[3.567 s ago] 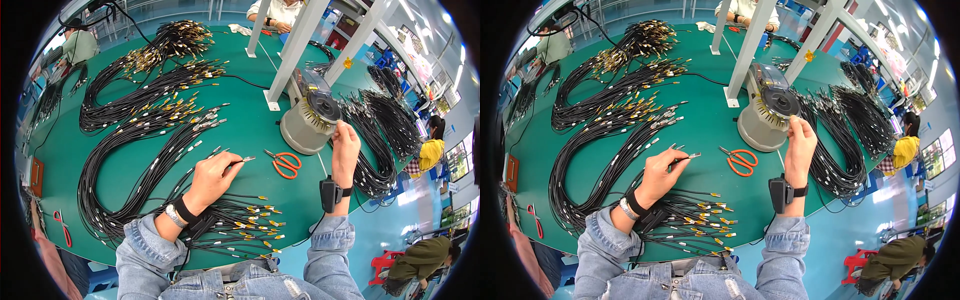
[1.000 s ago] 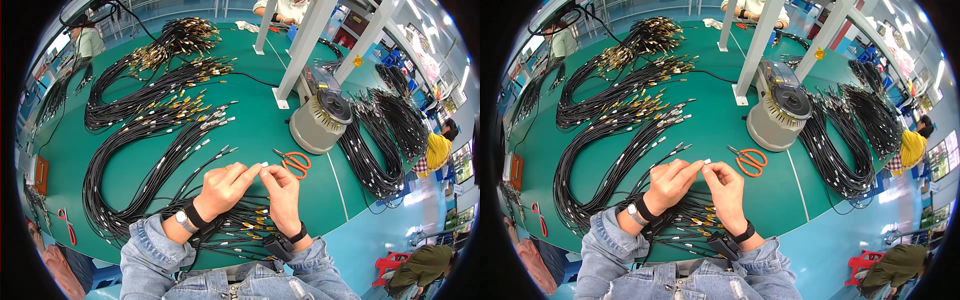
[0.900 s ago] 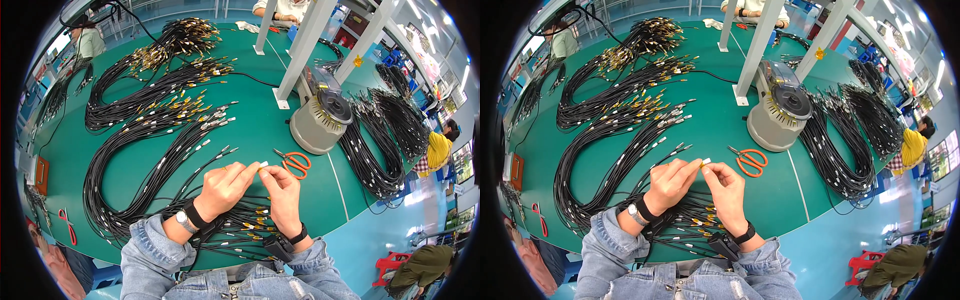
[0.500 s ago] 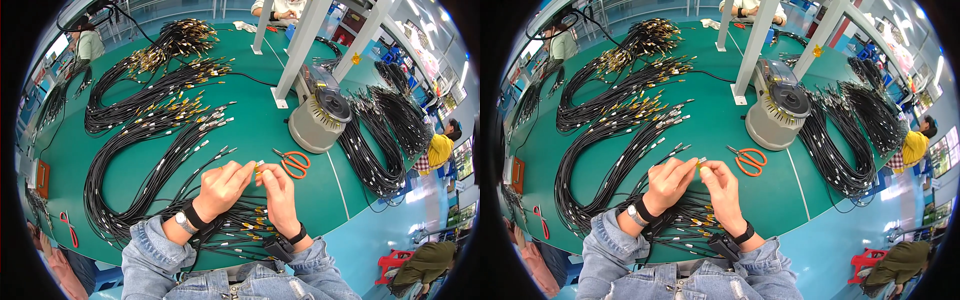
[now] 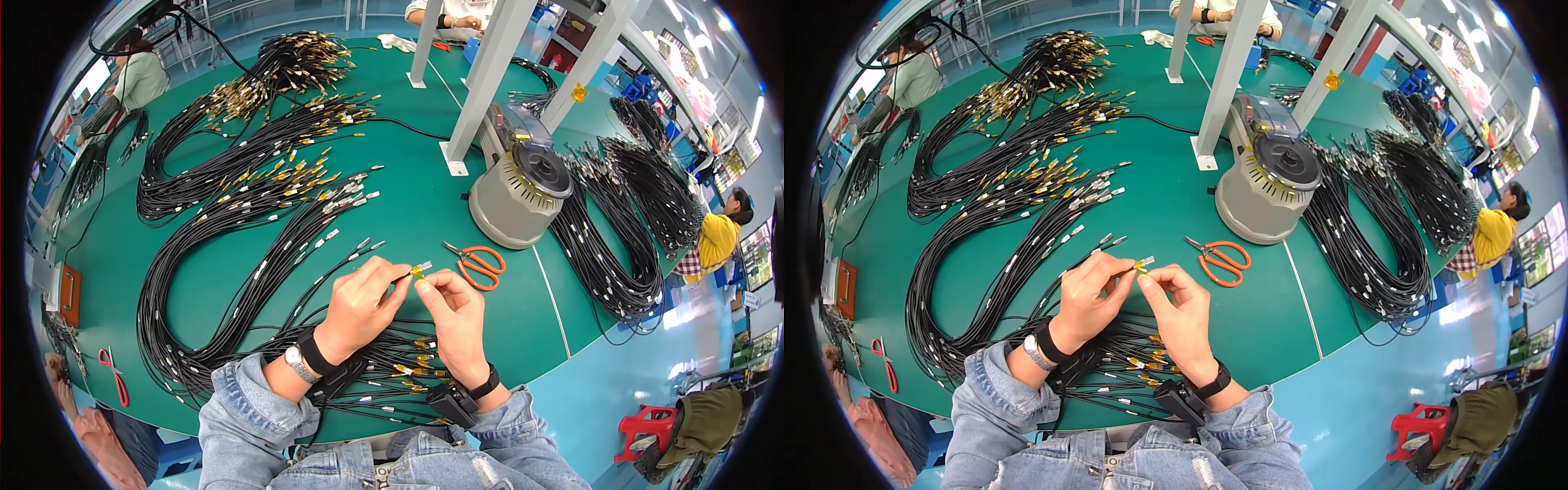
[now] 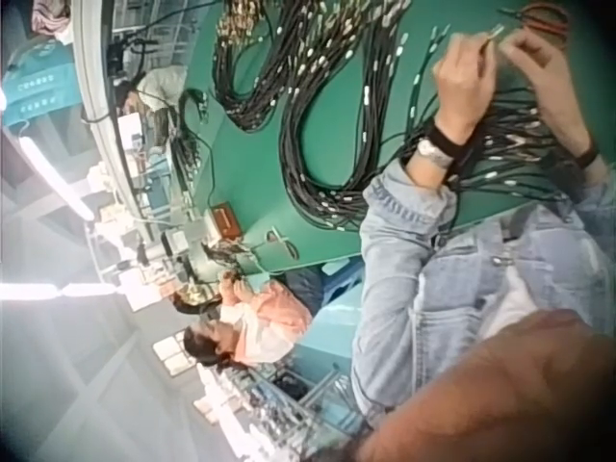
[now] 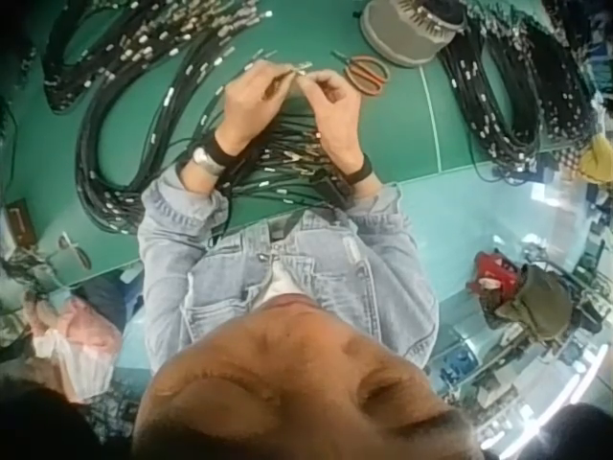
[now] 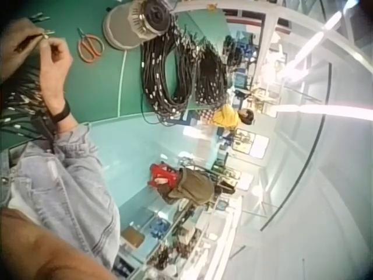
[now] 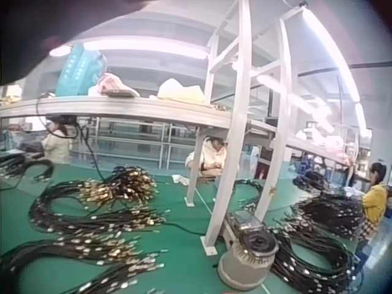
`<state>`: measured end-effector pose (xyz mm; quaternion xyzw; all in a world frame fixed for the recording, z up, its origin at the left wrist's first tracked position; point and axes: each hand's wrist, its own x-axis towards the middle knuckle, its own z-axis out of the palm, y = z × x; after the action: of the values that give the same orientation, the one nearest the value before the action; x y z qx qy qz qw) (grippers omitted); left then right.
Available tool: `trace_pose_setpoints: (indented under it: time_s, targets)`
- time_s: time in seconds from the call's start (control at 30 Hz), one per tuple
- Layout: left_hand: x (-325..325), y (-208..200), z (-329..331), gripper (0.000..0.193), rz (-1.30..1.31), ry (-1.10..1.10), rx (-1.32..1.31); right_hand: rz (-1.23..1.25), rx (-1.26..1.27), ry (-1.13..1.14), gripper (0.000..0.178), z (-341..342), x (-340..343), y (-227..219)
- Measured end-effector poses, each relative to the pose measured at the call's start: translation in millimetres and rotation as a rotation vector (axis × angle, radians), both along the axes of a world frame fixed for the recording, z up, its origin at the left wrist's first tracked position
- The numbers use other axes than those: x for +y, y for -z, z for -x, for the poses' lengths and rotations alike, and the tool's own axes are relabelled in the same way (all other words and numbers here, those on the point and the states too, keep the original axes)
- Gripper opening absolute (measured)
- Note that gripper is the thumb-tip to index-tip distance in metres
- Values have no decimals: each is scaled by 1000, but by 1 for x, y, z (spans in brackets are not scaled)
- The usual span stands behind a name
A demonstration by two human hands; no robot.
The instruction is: The person picks up a cable from a pile, wraps a small piece of yellow tape around the connector end by hand, and sets the finished cable aside.
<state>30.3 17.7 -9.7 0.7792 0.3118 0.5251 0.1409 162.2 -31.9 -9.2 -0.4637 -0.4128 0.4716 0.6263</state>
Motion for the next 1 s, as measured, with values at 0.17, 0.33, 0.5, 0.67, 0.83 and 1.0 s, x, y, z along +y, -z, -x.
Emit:
trace_pose_setpoints:
  time_s: [0.17, 0.33, 0.5, 0.67, 0.83, 1.0]
  targets:
    - [0, 1, -2, 16, 57, 1, -24, -3, -27, 9, 4, -1, 1, 1]
    - [0, 4, -1, 16, 4, -19, -8, -30, -60, 17, 4, 0, 0, 0]
    - [-1, 4, -1, 16, -30, -39, 35, -136, -186, 78, 8, 1, 1, 0]
    - [-1, 4, 1, 15, -111, -60, 104, -70, -85, 77, 8, 4, 2, -1]
    - [-1, 3, 2, 15, -171, -82, 134, 23, 118, 136, 10, 8, 2, -12]
    - [0, 2, 2, 14, -242, -93, 175, 8, -10, 29, 9, 4, 1, -4]
